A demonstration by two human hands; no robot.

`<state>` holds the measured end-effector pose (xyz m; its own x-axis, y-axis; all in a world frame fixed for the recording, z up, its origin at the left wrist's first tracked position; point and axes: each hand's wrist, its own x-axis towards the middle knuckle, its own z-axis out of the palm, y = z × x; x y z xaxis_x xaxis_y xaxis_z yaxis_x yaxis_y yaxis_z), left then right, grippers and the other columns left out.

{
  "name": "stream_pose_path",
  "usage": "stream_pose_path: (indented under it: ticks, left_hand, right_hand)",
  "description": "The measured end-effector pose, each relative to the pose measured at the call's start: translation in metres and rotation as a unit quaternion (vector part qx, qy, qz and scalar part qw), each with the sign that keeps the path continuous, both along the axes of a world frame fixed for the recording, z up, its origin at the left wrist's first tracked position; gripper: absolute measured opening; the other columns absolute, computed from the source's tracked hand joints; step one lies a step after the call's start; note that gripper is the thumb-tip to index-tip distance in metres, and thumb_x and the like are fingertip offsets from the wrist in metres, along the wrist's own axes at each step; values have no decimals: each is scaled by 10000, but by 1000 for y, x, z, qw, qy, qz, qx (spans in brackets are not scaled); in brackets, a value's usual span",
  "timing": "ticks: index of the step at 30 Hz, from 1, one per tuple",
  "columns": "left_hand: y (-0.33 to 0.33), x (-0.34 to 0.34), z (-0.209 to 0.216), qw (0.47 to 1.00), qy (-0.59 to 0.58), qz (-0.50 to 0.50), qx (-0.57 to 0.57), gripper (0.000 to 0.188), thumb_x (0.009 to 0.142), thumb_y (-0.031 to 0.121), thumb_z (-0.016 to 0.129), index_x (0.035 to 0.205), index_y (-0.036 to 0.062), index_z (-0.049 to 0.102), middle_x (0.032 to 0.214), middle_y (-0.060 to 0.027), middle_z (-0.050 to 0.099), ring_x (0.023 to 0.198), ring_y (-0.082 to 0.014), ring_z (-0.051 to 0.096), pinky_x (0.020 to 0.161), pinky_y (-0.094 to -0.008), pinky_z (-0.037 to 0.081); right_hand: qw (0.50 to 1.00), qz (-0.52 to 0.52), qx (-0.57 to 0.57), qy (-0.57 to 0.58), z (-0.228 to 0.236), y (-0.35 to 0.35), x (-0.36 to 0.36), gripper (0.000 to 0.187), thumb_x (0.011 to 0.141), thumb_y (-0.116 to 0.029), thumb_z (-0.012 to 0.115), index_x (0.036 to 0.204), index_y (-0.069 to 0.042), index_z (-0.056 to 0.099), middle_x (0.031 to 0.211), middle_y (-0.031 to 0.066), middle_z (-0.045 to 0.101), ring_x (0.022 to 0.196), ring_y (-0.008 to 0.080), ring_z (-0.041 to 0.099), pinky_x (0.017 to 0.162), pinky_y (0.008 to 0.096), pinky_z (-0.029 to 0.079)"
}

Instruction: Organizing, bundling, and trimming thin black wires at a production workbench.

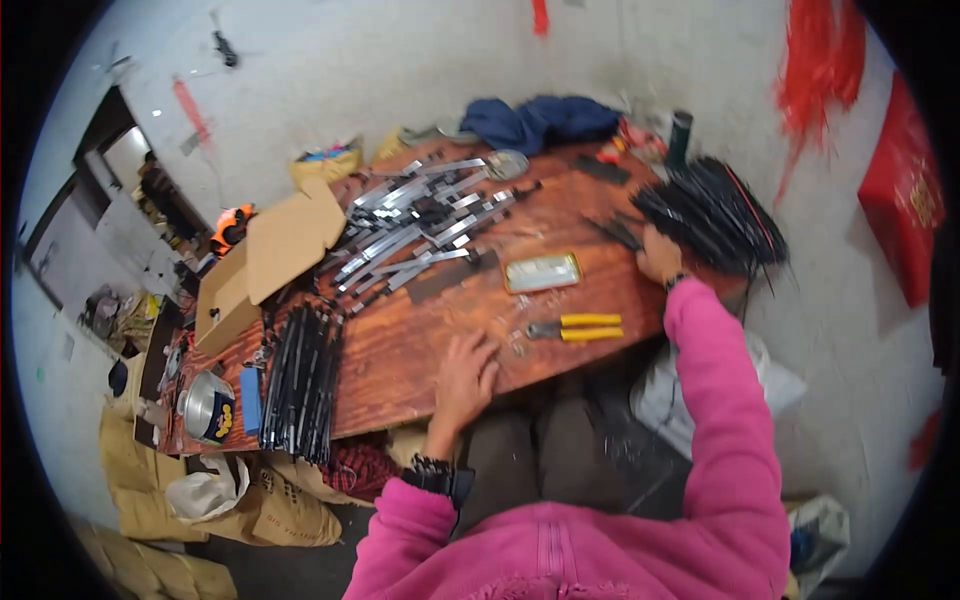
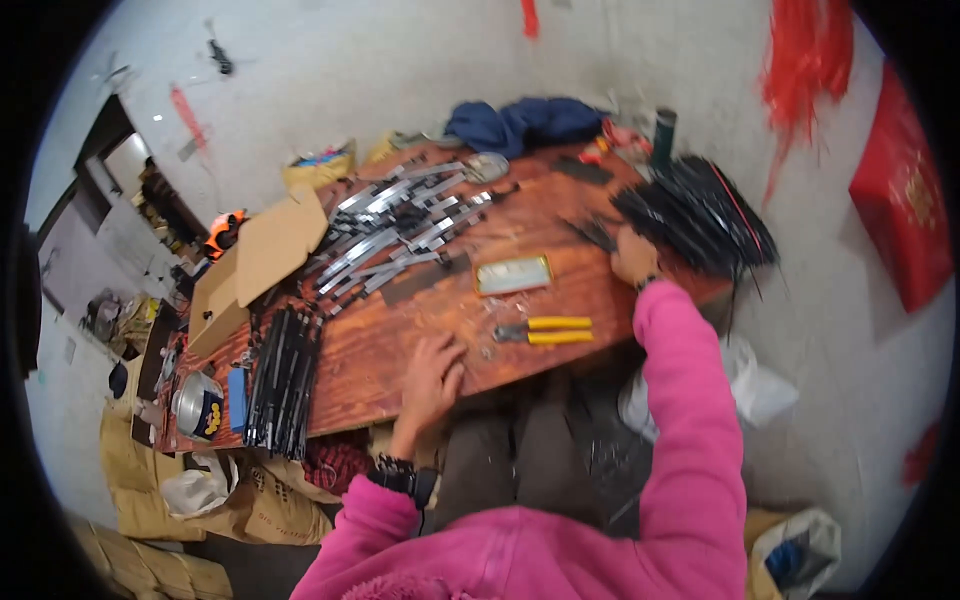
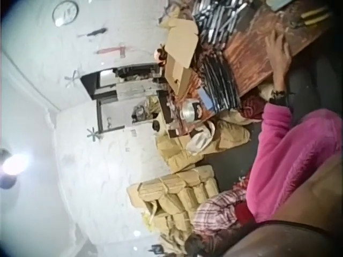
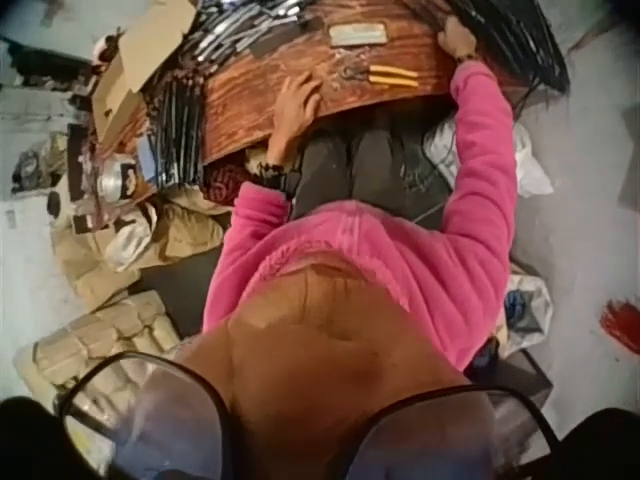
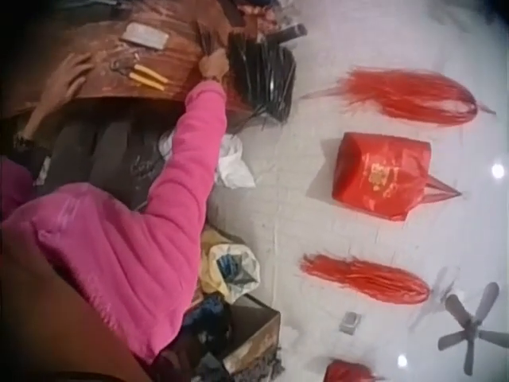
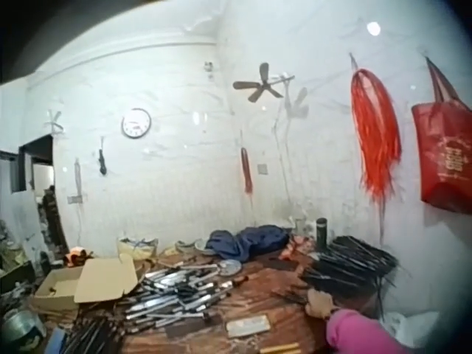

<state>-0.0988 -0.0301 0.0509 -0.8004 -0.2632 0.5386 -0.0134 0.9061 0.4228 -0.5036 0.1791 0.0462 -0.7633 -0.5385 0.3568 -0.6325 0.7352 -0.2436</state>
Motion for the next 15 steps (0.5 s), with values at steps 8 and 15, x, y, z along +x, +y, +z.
stream_pose_path:
  ticks: [8,15]
  left_hand:
    - [4,-5,2,999,-30,10,-9,296,887,143,584,1160,45,643,1302,-182,554,1204,-386,487,1024,-442,398]
    - [8,-2,1,998,-54,21,-1,301,896,145,586,1183,74,642,1359,-149,530,1254,-400,452,1067,-458,360]
  right_hand:
    - [990,-6,-100,-103,3,-5,-8,438,898,-316,513,1256,-64,525,1037,264,659,977,447,618,852,527,466]
    - [997,24,-26,-67,10,-2,21,449,927,-421,557,1192,-59,544,988,255,660,929,430,627,796,497,479]
